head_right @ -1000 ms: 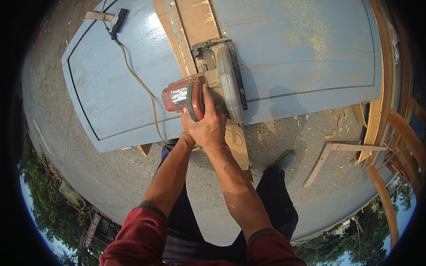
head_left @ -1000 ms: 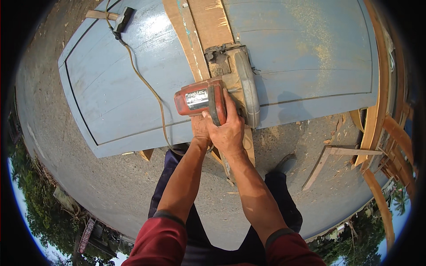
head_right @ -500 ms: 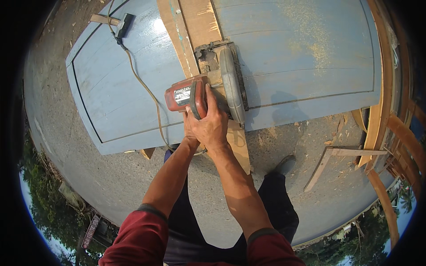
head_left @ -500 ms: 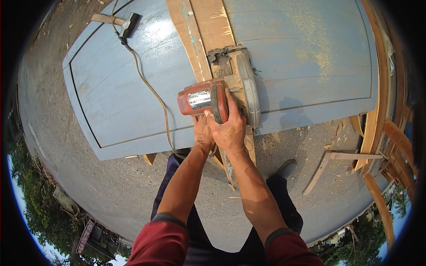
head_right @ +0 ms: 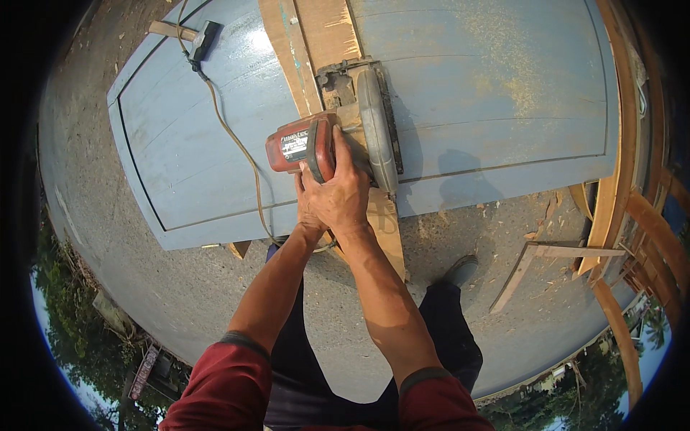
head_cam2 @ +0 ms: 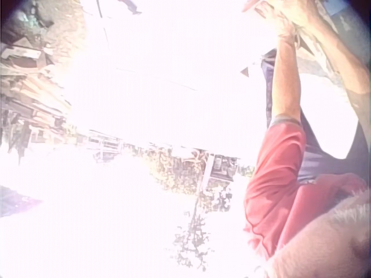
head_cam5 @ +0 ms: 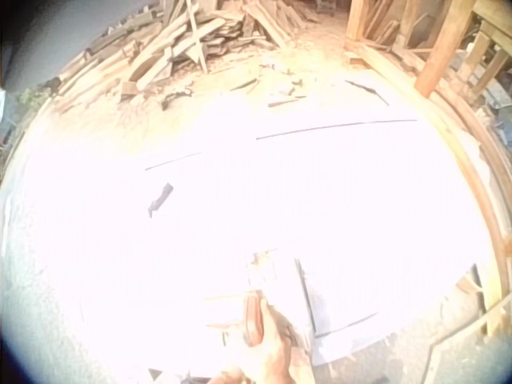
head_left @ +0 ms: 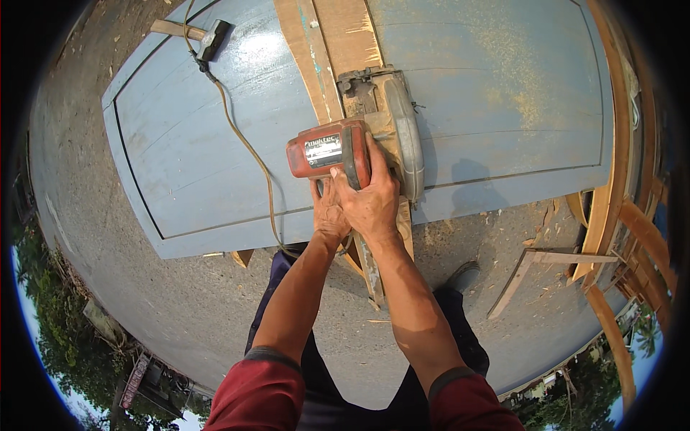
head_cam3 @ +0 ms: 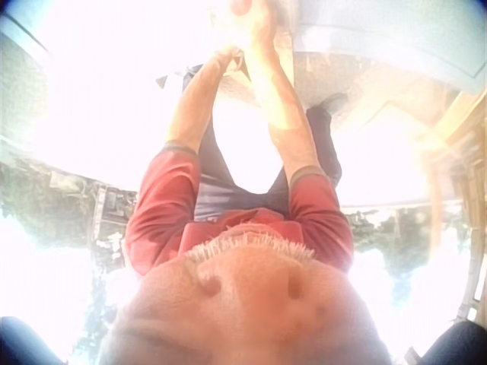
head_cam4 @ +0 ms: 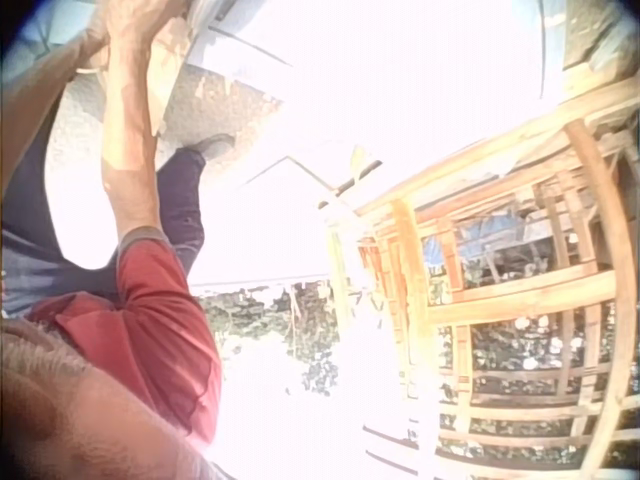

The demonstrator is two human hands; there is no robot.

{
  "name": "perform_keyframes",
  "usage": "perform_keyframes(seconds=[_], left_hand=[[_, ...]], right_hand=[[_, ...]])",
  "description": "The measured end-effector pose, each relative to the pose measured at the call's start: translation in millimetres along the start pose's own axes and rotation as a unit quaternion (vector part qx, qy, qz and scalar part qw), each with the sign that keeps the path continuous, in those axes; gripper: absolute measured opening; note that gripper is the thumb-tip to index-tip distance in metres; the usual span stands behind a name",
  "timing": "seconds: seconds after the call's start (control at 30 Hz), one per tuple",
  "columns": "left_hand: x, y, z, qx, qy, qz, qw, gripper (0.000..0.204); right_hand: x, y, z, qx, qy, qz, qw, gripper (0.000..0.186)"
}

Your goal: The person uses a circular saw to cut a strip off a wooden plank that is placed on top of a blue door panel, holding the plank steady by hand.

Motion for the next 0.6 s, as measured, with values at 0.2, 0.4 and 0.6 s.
perform_keyframes(seconds=[0.2, 0.4, 0.6], left_hand=[[-6, 1, 4, 0.015, 0.001, -0.013, 1.000, 0.078], [-14, -2, 12, 0.024, -0.020, 0.003, 1.000, 0.076], [-13, -4, 12, 0.018, -0.029, -0.004, 0.999, 0.075]], right_hand=[[1, -4, -1, 0.001, 0.032, 0.009, 0.999, 0.074], [1, -14, -4, -0.008, 0.027, 0.022, 0.999, 0.075], [0, -21, -7, 0.002, 0.011, 0.007, 1.000, 0.075]])
Point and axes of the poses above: each hand's wrist, its own y-axis away from the middle knuckle, its own z-axis out of the back of the hand, x = y × z, the point moved 10 cm from there along -y, towards the middle knuckle, and after that the axes turned 6 degrees about -x, right-handed, at the moved point
